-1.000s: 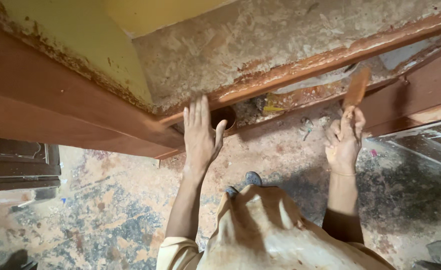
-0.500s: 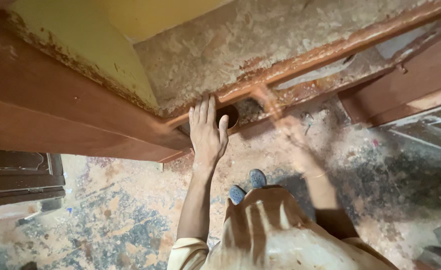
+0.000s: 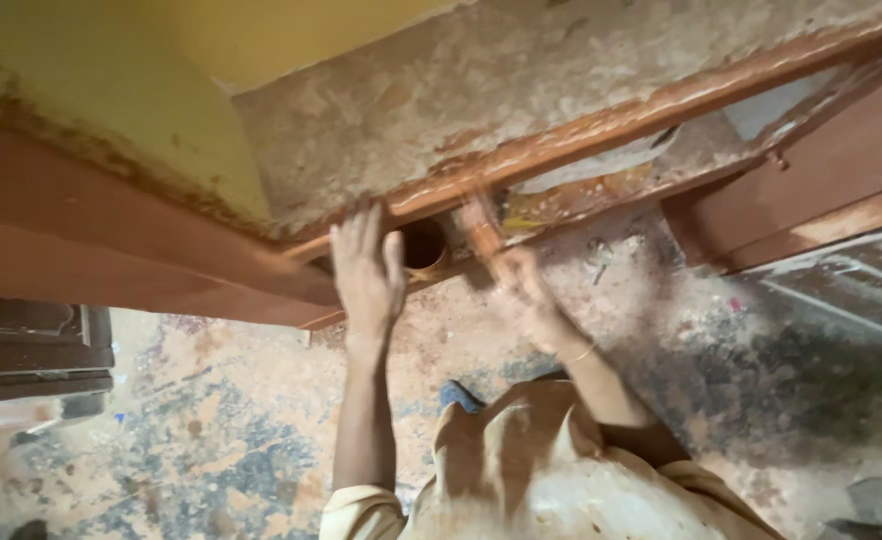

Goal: The person paints a wooden door frame and adjacent trim with a paintbrush, applying brown paint in steady strokes. The person repeatedly dips the brush into a small container and continues coating the vertical and horizontal edges of the frame.

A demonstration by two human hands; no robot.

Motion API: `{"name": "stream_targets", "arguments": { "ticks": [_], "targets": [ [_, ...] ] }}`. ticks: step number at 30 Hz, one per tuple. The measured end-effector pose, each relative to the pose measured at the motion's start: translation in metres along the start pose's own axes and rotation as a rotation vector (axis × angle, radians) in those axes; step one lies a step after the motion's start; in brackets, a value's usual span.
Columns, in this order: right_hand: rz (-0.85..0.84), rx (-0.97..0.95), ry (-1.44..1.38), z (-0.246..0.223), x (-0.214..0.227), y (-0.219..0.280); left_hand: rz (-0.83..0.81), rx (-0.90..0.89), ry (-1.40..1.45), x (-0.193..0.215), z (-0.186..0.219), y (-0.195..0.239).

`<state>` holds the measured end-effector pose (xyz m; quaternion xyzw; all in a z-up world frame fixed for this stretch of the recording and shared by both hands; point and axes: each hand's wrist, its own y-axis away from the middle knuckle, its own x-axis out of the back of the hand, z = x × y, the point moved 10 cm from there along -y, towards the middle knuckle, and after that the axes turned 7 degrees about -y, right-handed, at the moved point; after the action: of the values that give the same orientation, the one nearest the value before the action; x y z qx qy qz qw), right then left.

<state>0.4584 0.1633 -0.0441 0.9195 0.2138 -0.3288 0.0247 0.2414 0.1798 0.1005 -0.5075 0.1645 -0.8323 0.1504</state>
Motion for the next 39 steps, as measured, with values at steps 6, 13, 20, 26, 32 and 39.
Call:
{"name": "stream_targets", "arguments": {
  "ticks": [6, 13, 20, 26, 32, 39],
  "targets": [
    [0.118, -0.2, -0.073, -0.054, 0.082, 0.015, 0.145, 0.089, -0.103, -0.007, 0.037, -0.002],
    [0.531, 0.201, 0.041, -0.23, 0.287, 0.073, 0.038, -0.088, -0.026, -0.095, 0.138, -0.023],
    [0.6, 0.225, -0.011, -0.258, 0.306, 0.059, 0.073, -0.028, -0.081, -0.104, 0.148, -0.035],
    [-0.207, 0.04, -0.093, -0.141, 0.156, 0.031, 0.089, 0.035, -0.055, -0.099, 0.149, -0.036],
    [-0.146, 0.068, -0.022, -0.178, 0.177, 0.012, 0.112, 0.045, -0.07, -0.098, 0.152, -0.034],
    [0.287, 0.209, -0.043, -0.301, 0.31, 0.062, 0.096, 0.056, -0.07, -0.101, 0.149, -0.034]
  ]
}}
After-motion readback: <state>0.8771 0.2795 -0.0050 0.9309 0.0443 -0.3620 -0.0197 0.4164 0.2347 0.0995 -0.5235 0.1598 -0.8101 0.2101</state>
